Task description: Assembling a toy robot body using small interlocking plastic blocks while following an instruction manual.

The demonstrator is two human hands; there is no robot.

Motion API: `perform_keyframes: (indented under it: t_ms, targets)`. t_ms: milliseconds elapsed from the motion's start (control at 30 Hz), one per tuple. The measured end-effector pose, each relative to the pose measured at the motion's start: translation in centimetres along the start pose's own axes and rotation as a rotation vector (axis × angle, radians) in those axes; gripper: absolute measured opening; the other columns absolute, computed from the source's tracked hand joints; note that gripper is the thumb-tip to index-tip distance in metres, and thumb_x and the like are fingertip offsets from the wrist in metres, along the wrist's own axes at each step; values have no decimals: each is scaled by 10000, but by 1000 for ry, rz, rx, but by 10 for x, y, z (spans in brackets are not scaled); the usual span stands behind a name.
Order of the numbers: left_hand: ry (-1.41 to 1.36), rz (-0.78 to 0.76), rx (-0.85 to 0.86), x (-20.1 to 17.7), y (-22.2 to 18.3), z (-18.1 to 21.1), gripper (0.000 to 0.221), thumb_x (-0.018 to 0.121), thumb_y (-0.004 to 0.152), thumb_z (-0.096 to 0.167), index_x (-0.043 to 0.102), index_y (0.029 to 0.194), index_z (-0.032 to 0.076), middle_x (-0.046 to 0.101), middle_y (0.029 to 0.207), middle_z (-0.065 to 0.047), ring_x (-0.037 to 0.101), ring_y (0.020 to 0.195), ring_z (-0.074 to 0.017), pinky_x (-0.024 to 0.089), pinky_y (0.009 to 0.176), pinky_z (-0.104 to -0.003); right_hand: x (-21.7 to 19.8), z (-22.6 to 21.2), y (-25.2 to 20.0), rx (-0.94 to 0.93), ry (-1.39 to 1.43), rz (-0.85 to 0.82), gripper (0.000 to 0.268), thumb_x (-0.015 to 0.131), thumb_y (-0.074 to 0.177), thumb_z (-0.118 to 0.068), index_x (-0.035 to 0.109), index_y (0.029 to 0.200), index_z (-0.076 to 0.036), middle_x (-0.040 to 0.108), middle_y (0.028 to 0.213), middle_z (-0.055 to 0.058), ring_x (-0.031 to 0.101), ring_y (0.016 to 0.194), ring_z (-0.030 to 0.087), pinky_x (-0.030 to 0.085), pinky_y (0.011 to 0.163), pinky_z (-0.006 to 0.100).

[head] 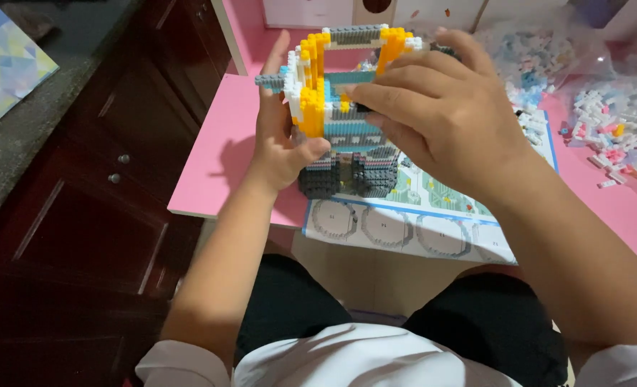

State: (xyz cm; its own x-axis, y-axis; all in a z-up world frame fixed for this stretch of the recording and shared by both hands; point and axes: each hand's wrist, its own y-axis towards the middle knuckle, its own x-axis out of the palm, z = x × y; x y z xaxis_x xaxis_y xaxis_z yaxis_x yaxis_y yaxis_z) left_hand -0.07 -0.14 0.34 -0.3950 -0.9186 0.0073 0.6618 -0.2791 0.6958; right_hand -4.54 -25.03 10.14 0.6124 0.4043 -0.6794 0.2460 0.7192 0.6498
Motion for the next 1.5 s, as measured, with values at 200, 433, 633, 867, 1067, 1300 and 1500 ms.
perform_keyframes:
  t_ms: [200, 433, 633, 867, 1067, 1300, 1500]
  targets:
    - [-50, -22, -68, -1, 6, 3, 1040, 879, 935, 361, 200, 1706, 197, 644, 1501, -165, 695, 1413, -357, 669, 1176, -512, -27, 18, 38, 74, 156, -150, 670, 545, 1127, -525, 643, 1527, 3, 615, 1492, 308, 562, 1370, 490, 455, 1010, 615]
    - [205, 85, -278, -6, 3, -13, 789, 872, 785, 346, 471, 1418, 100, 573, 1123, -59, 583, 1040, -214, 510, 781, -347, -3, 30, 86, 183, 244, -626, 791, 391, 1050, -654, 415, 1645, -133, 552, 1378, 239, 488, 1260, 482, 402, 880, 648]
    - [98, 79, -151, -4, 0, -25, 846, 872, 825, 484, 493, 1482, 108, 647, 1165, -34, 614, 1003, -152, 486, 723, -286, 4, 28, 82, 235, 334, -691, 868, 340, 1029, -697, 340, 1669, -111, 525, 1433, 187, 469, 1313, 444, 426, 924, 622]
    - [83, 74, -80, 3, 8, -17, 702, 856, 804, 566, 577, 1262, 113, 567, 890, 39, 488, 754, -70, 365, 587, -238, 9, 30, 75, 118, 218, -588, 889, 318, 1076, -712, 406, 1658, -45, 581, 1373, 240, 548, 1249, 485, 443, 937, 580]
    - [120, 63, 12, 4, 8, -17, 794, 818, 861, 593, 534, 1399, 83, 643, 1142, -23, 631, 1042, -175, 533, 822, -301, 14, 27, 68, 84, 88, -506, 772, 391, 1109, -683, 495, 1605, -102, 623, 1368, 219, 611, 1148, 497, 433, 947, 581]
    - [303, 131, -57, 22, -27, 10, 1040, 750, 916, 645, 203, 1676, 192, 329, 1728, -121, 322, 1681, -335, 131, 1448, -615, 9, 27, 76, 114, 134, -558, 812, 379, 1083, -690, 439, 1614, -78, 599, 1382, 251, 553, 1237, 514, 405, 980, 610]
    - [-796, 608, -223, 90, -78, 33, 639, 443, 1098, 553, 622, 1362, -1, 713, 1292, -205, 698, 1166, -329, 548, 925, -415, 6, 28, 91, 291, 340, -785, 861, 302, 1023, -717, 218, 1713, -209, 185, 1684, 346, 98, 1580, 481, 92, 1203, 590]
